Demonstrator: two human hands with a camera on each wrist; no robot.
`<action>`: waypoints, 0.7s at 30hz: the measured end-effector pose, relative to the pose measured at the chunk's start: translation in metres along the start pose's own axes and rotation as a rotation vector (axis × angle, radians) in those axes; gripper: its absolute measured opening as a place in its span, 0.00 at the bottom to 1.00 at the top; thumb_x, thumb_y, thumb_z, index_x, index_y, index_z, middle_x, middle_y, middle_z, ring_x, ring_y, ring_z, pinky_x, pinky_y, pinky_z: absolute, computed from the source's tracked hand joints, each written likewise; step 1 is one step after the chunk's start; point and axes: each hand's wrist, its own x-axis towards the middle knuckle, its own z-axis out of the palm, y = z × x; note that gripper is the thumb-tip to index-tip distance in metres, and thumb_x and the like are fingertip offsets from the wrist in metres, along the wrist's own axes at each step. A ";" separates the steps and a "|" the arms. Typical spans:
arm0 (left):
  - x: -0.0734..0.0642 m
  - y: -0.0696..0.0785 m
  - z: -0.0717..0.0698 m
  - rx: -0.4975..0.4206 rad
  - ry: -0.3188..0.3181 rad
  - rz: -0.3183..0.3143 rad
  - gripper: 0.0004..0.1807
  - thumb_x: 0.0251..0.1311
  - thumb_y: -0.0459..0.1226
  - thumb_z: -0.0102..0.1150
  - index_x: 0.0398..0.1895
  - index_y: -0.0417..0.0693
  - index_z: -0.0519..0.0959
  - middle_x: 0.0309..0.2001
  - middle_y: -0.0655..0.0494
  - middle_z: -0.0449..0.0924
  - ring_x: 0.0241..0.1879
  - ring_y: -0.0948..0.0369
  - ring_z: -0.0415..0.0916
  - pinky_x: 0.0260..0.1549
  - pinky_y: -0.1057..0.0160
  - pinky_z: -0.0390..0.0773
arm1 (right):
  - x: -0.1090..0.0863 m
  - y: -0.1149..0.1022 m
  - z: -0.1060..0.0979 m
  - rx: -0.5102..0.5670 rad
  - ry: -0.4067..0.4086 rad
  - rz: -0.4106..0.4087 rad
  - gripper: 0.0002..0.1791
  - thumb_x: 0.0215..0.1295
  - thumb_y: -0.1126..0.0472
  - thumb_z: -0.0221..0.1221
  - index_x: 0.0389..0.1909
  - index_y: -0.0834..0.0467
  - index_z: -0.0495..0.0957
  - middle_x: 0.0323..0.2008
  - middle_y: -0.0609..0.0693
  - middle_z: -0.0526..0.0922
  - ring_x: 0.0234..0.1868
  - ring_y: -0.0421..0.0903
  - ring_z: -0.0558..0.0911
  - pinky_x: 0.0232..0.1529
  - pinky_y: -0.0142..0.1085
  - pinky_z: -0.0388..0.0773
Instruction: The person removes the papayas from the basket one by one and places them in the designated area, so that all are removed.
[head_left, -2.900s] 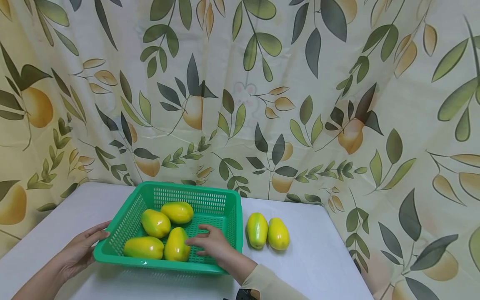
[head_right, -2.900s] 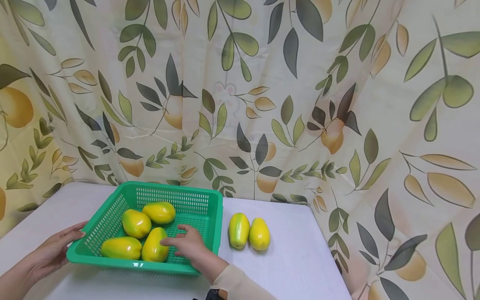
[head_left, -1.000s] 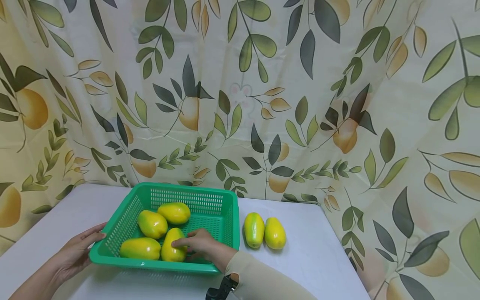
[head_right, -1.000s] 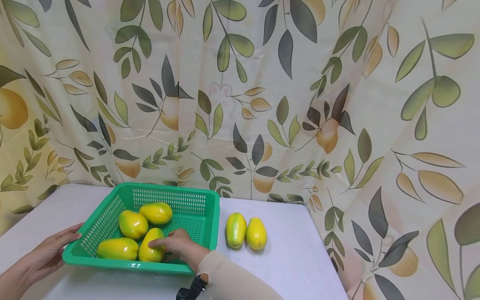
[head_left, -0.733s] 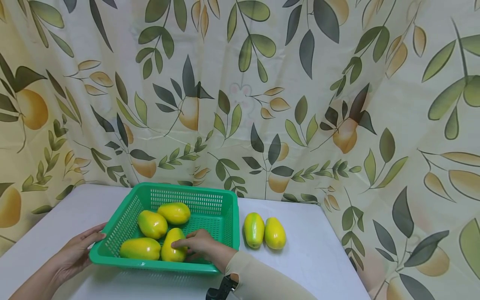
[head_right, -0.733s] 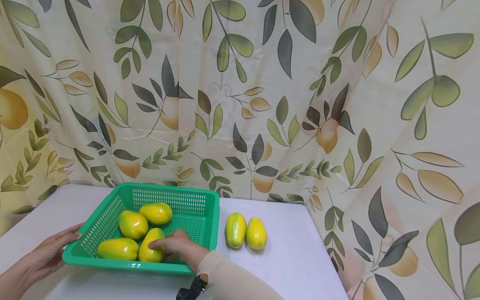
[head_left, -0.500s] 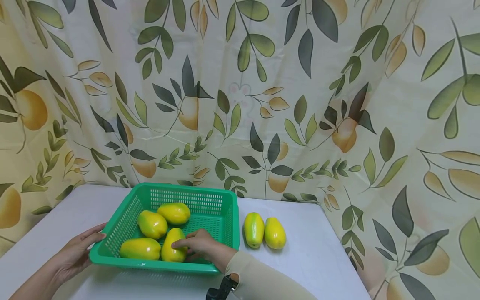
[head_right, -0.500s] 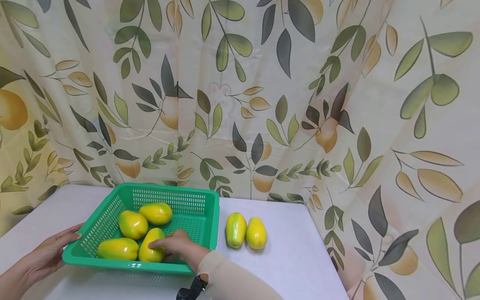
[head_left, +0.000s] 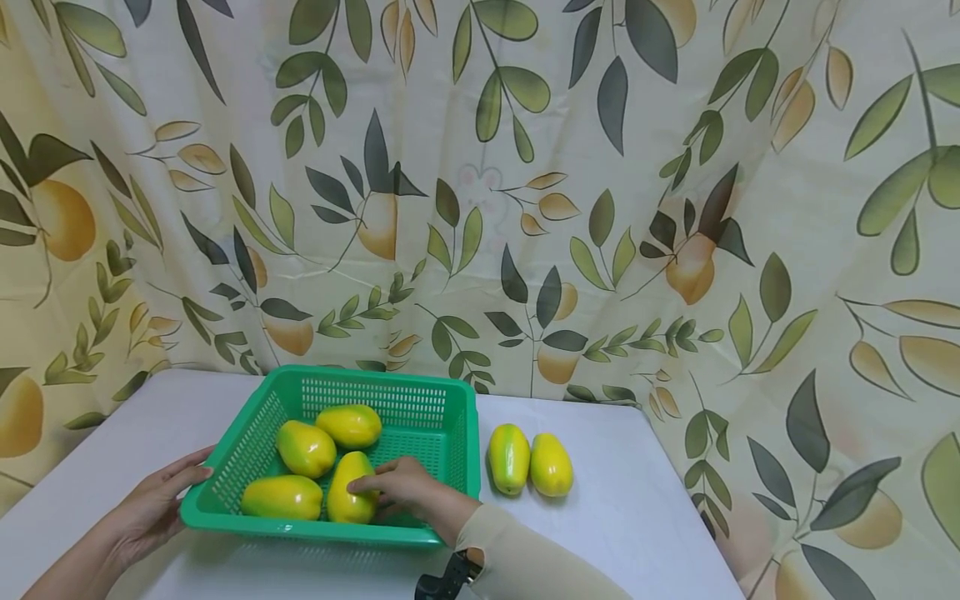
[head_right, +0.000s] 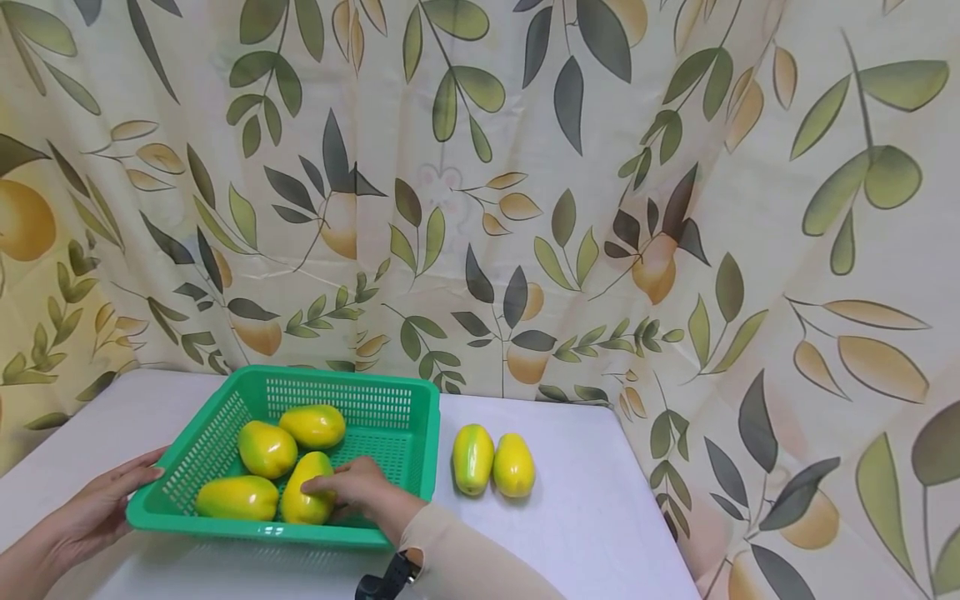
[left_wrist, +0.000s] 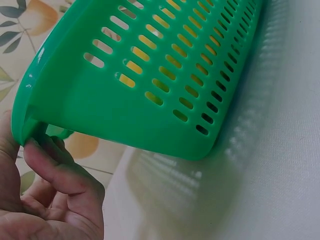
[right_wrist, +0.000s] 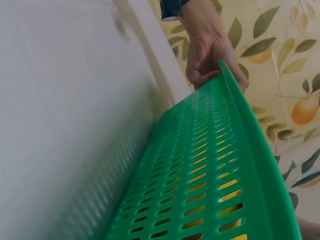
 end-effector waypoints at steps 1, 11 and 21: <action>0.000 0.000 0.000 0.000 0.009 -0.001 0.13 0.63 0.38 0.49 0.34 0.72 0.79 0.37 0.56 0.78 0.36 0.58 0.78 0.40 0.59 0.78 | 0.000 0.000 0.000 0.005 -0.003 -0.005 0.32 0.46 0.58 0.68 0.49 0.72 0.70 0.37 0.56 0.76 0.34 0.50 0.78 0.30 0.43 0.81; 0.001 0.000 -0.001 -0.004 0.028 -0.017 0.12 0.62 0.38 0.50 0.33 0.71 0.79 0.37 0.56 0.79 0.37 0.57 0.78 0.40 0.59 0.78 | -0.003 -0.003 -0.003 0.010 0.002 -0.033 0.30 0.47 0.57 0.67 0.49 0.70 0.72 0.38 0.53 0.75 0.33 0.48 0.77 0.32 0.43 0.81; 0.001 0.000 0.001 -0.040 0.023 -0.024 0.13 0.62 0.38 0.51 0.33 0.71 0.79 0.37 0.56 0.78 0.37 0.58 0.78 0.41 0.59 0.77 | -0.007 -0.004 -0.009 0.068 -0.011 -0.046 0.32 0.46 0.58 0.67 0.51 0.70 0.70 0.37 0.54 0.74 0.34 0.49 0.76 0.35 0.45 0.80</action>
